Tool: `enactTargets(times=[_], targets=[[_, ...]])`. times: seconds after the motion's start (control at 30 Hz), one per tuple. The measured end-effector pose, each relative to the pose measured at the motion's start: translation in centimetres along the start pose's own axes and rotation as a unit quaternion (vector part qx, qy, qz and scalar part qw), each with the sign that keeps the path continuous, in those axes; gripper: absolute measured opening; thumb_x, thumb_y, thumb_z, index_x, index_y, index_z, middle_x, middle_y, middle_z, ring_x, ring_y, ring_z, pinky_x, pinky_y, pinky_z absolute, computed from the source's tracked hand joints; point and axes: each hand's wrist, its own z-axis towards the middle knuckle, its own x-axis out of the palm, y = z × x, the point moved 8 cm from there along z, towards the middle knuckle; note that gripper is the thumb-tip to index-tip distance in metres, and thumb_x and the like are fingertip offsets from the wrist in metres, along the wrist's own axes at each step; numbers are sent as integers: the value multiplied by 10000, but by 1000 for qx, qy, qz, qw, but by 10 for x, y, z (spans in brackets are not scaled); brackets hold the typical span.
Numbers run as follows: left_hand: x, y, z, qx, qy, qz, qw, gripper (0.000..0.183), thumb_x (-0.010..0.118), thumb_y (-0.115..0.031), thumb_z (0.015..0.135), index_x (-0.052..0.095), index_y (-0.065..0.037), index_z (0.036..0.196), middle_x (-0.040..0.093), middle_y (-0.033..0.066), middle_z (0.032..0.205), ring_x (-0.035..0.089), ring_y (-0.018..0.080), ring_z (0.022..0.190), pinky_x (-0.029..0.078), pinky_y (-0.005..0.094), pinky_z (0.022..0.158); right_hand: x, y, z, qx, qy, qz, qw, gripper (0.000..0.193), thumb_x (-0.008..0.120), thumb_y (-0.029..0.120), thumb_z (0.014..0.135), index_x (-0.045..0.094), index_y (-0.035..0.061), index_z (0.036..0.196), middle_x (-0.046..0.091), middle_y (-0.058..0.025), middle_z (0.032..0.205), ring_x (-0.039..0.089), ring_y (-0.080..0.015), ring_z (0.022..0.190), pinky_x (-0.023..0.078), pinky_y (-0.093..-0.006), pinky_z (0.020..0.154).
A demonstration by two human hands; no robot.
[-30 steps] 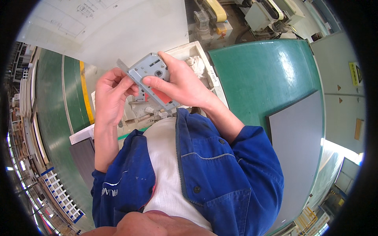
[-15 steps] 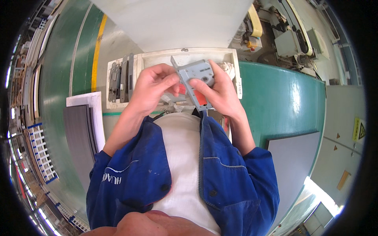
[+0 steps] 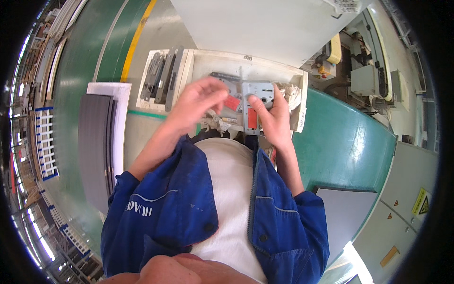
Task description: The person assembles small metal hardware components by hand, inserting pins and tabs into slots on metal plates, then placing the assembled units into a white tray. The person handles each piece individually, aligning and seating parts before moving to the next unit.
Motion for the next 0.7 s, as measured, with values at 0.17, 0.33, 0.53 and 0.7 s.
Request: enactTargets(times=[0.17, 0.33, 0.53, 0.7], targets=[[-137, -30, -22, 68, -292, 207, 931, 188, 753, -152, 907, 718, -12, 1026, 700, 29, 829, 633, 85, 707, 519, 251, 646, -19, -45, -5, 99, -66, 68, 991, 367, 643, 184, 1024, 564, -41, 1303, 697, -78, 1112, 636, -126, 993, 516, -297, 898], [-234, -57, -31, 54, -379, 417, 824, 322, 778, -263, 903, 726, 8, 1069, 743, 79, 914, 684, 140, 790, 546, 281, 721, -22, -61, -8, 160, -108, 180, 965, 362, 605, 165, 1022, 560, -32, 1322, 669, -114, 1216, 646, -167, 1083, 524, -310, 930], [-252, -41, 3, 25, -306, 571, 762, 351, 767, -314, 868, 730, -5, 1031, 754, 182, 865, 740, 308, 809, 564, 404, 767, 21, -61, -1, 183, -76, 256, 946, 385, 539, 29, 958, 533, -17, 1340, 653, -138, 1212, 662, -245, 1101, 578, -396, 917], [-261, -34, 11, 40, -310, 579, 753, 275, 743, -266, 877, 738, -4, 959, 757, 167, 863, 737, 308, 797, 563, 402, 752, 66, -66, 10, 180, -21, 229, 956, 381, 510, -3, 958, 510, -42, 1337, 635, -165, 1237, 650, -266, 1123, 582, -408, 908]])
